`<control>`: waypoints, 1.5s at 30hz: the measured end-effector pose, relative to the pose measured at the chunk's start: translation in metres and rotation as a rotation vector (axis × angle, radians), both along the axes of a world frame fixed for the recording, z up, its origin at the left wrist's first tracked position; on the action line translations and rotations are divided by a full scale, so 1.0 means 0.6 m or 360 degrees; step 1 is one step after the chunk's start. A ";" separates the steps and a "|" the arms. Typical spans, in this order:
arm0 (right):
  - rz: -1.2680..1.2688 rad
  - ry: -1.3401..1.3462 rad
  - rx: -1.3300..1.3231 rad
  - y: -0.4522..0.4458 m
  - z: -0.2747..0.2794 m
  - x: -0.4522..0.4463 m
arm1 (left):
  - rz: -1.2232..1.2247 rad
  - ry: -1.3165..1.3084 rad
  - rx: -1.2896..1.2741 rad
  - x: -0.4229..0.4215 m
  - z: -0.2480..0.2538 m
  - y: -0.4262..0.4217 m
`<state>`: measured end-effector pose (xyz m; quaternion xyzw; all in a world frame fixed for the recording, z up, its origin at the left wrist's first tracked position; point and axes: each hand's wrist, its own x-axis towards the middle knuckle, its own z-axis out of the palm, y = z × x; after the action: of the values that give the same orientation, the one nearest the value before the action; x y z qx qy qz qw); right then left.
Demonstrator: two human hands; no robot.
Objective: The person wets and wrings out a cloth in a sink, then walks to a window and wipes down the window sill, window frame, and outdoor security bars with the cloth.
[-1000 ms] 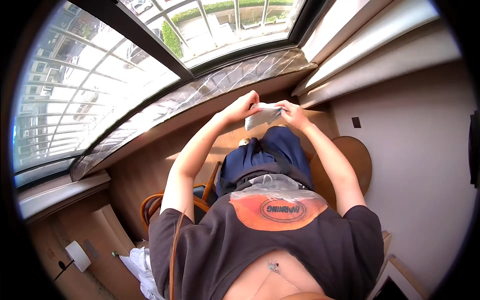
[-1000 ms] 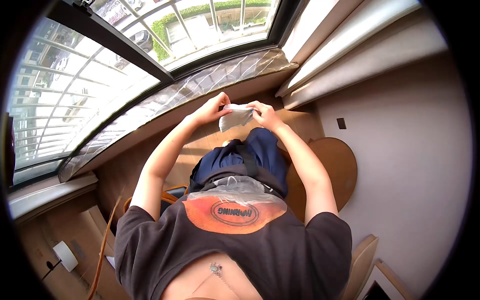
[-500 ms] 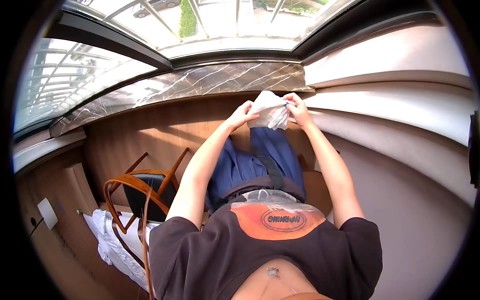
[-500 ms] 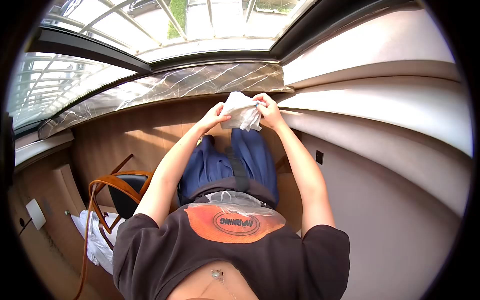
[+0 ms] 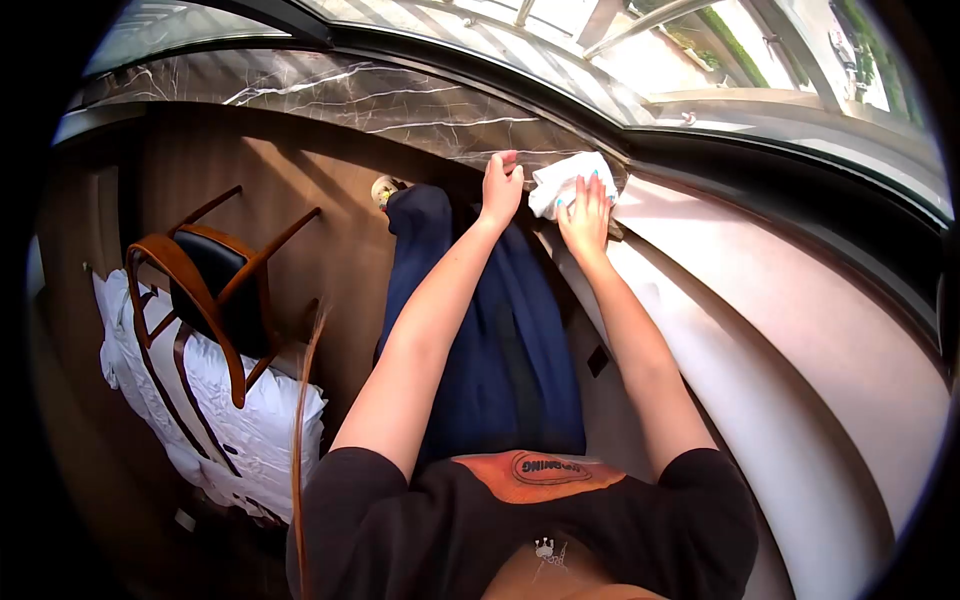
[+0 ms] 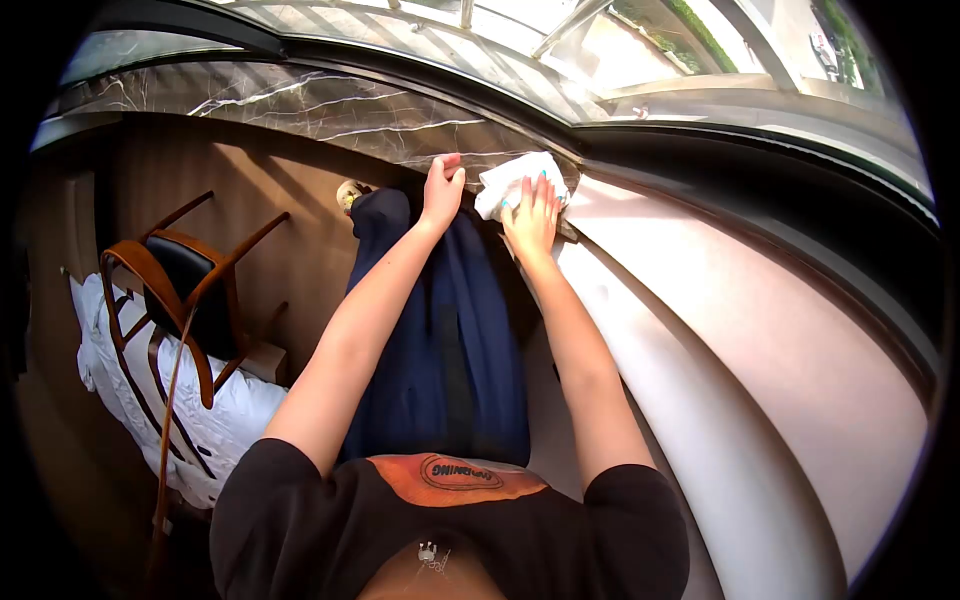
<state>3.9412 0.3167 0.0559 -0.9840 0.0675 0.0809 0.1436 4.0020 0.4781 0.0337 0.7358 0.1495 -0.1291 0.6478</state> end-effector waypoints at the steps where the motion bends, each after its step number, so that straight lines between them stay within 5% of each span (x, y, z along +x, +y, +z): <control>1: -0.0018 0.0003 -0.0046 0.010 -0.017 0.004 | 0.0075 -0.0086 -0.0010 -0.011 -0.011 0.013; 8: -0.0001 -0.0208 -0.0377 0.006 -0.080 0.066 | 0.0070 -0.0186 0.0078 -0.069 -0.024 0.101; 16: 0.0465 -0.0053 -0.0275 0.057 -0.093 0.101 | 0.0376 -0.0260 0.0092 -0.016 -0.072 0.167; 21: 0.0999 -0.0325 0.0001 0.300 -0.092 0.234 | 0.0581 -0.0296 0.0105 0.019 -0.076 0.255; 30: 0.1237 -0.0734 0.0135 0.722 -0.124 0.468 | 0.1186 -0.0115 0.0111 0.090 -0.078 0.526; 36: 0.1327 -0.0516 0.0173 0.810 -0.082 0.520 | 0.1001 -0.0357 0.0479 0.122 -0.066 0.624; 40: 0.1444 -0.0564 0.0075 0.759 -0.124 0.511 | 0.0363 -0.0748 0.1246 0.144 -0.036 0.602; 45: 0.1423 -0.0337 -0.0003 0.594 -0.108 0.432 | -0.0038 -0.0748 0.1108 0.112 -0.044 0.497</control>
<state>4.2004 0.6733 -0.0087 -0.9195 -0.3787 0.0339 0.0997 4.0692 0.7762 0.0076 0.9219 0.0240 0.0931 0.3753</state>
